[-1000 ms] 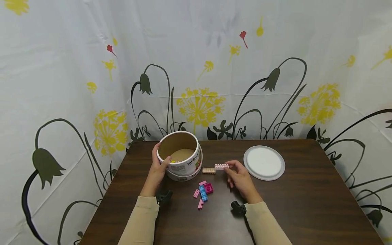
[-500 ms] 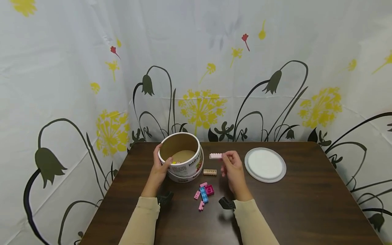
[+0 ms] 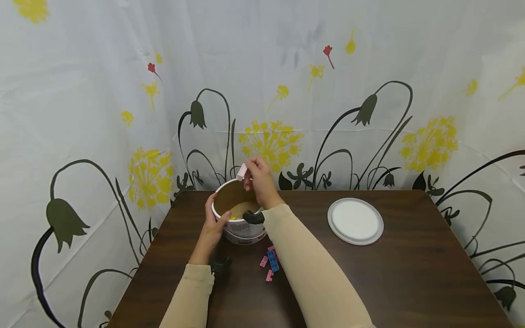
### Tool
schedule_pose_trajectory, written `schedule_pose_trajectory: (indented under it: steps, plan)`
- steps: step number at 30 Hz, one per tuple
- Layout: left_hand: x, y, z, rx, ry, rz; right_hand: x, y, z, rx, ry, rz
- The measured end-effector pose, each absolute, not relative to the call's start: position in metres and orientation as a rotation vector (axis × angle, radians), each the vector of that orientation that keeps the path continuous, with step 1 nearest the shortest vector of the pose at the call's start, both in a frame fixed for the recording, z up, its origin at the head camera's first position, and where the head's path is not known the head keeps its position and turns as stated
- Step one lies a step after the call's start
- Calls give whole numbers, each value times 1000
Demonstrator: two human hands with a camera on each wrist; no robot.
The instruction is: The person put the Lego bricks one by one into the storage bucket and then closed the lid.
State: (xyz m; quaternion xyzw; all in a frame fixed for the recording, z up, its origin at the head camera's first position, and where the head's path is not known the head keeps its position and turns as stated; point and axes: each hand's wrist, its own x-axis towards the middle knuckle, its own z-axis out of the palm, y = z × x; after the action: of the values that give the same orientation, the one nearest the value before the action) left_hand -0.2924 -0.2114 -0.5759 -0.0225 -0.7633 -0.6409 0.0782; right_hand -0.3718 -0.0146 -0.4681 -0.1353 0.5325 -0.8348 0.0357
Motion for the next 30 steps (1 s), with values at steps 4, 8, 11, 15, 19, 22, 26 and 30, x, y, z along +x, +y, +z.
schedule_pose_trajectory:
  steps: [4,8,11,15,19,22,26,30]
  plan:
    - [-293,-208,-575,-81,-2293,-1903,-378,-20,-485,-408,1788,-2472]
    - [-292,-208,-573,-71,-2269,-1920,-379,-22,-493,-411,1834,-2531]
    - [-292,-210,-572,-60,-2261,-1929,-380,-24,-494,-435,1853,-2523]
    - [-294,-209,-571,-70,-2274,-1929,-380,-23,-493,-458,1871,-2516]
    - [-292,-210,-572,-71,-2270,-1945,-380,-23,-494,-457,1903,-2495]
    - [-292,-210,-572,-70,-2270,-1939,-380,-24,-494,-453,1913,-2498]
    - [-293,-210,-574,-74,-2267,-1931,-381,-24,-495,-440,1949,-2495]
    - [-293,-209,-573,-77,-2260,-1937,-382,-24,-495,-433,1967,-2482]
